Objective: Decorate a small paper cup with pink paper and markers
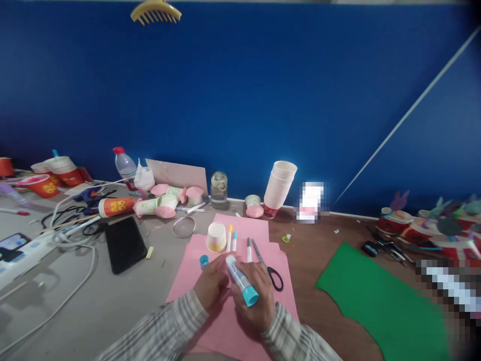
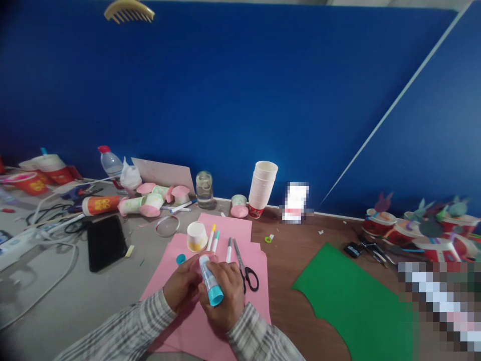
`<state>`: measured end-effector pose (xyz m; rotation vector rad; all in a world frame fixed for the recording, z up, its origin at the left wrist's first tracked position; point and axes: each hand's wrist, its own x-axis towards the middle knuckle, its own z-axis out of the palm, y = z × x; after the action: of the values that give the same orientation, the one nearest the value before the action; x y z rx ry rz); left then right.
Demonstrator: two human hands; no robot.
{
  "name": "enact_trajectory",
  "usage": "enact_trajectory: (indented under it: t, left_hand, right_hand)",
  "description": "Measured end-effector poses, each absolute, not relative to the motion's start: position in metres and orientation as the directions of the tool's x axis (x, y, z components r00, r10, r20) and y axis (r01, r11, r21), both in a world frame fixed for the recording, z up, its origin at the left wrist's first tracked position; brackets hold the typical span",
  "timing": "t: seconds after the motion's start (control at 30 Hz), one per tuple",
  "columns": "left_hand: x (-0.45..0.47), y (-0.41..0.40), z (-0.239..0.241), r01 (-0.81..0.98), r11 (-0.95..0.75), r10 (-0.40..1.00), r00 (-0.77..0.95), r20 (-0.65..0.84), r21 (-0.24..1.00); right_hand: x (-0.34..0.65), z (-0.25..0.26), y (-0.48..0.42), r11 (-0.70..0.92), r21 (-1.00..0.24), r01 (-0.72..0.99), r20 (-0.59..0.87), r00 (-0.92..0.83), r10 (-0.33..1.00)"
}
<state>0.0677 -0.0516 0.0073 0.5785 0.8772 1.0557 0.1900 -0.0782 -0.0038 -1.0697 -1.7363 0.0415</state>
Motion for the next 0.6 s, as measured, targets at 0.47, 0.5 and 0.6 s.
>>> enact_trajectory:
  t: [0.47,0.5,0.6]
  left_hand:
    - [0.064,-0.048,0.003,-0.361,0.255,0.966,0.134,-0.221,0.897]
    - [0.063,-0.047,0.002,-0.323,0.226,0.972,0.132,-0.193,0.919]
    - [0.06,-0.045,-0.001,-0.21,0.137,0.984,0.138,-0.109,0.968]
  right_hand:
    - [0.187,-0.006,-0.073,0.615,-0.405,0.676,0.735,-0.159,0.659]
    - [0.186,-0.006,-0.073,0.603,-0.409,0.685,0.73,-0.151,0.666]
    - [0.186,-0.006,-0.072,0.559,-0.432,0.707,0.711,-0.115,0.694]
